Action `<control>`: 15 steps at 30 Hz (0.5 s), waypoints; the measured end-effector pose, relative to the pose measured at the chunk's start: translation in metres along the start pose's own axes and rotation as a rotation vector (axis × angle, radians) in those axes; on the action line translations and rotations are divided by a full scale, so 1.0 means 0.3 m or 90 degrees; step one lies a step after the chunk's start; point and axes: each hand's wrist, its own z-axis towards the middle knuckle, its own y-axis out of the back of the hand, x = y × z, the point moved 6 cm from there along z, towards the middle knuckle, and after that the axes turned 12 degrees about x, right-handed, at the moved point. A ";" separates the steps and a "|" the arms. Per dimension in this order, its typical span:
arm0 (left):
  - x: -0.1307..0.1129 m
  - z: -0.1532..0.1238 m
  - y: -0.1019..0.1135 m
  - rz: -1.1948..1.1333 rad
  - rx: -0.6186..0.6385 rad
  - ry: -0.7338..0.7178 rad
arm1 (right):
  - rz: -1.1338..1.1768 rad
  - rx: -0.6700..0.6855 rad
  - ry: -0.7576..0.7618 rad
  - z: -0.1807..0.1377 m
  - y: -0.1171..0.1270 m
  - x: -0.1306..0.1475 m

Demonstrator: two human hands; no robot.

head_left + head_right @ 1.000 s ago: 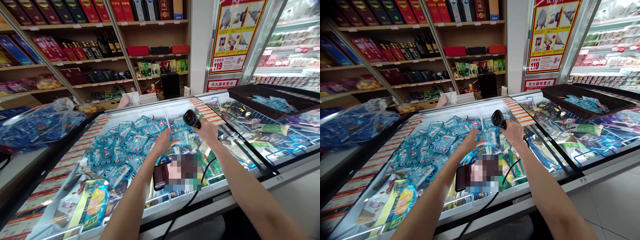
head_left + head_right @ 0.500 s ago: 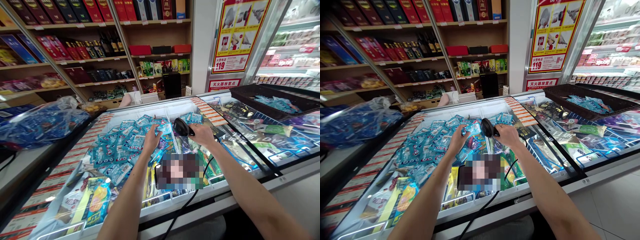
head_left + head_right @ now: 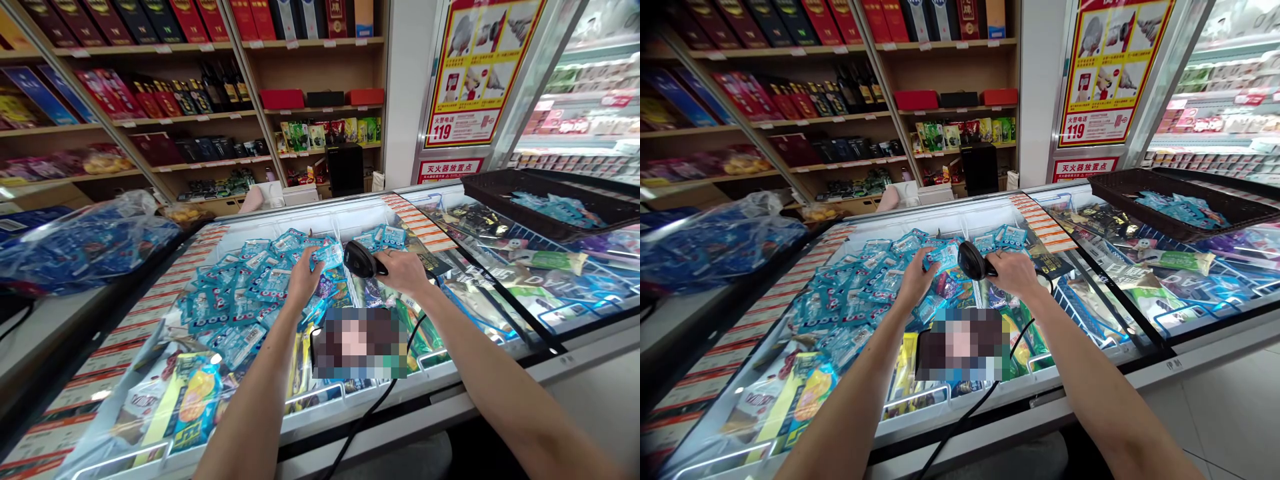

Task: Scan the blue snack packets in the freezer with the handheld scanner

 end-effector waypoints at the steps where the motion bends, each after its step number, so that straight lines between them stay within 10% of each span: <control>1: -0.001 -0.001 0.000 0.001 -0.001 -0.003 | -0.001 -0.004 0.007 -0.001 0.001 0.003; 15: 0.004 -0.005 -0.004 0.007 0.001 0.011 | -0.003 -0.014 0.052 -0.004 0.001 0.028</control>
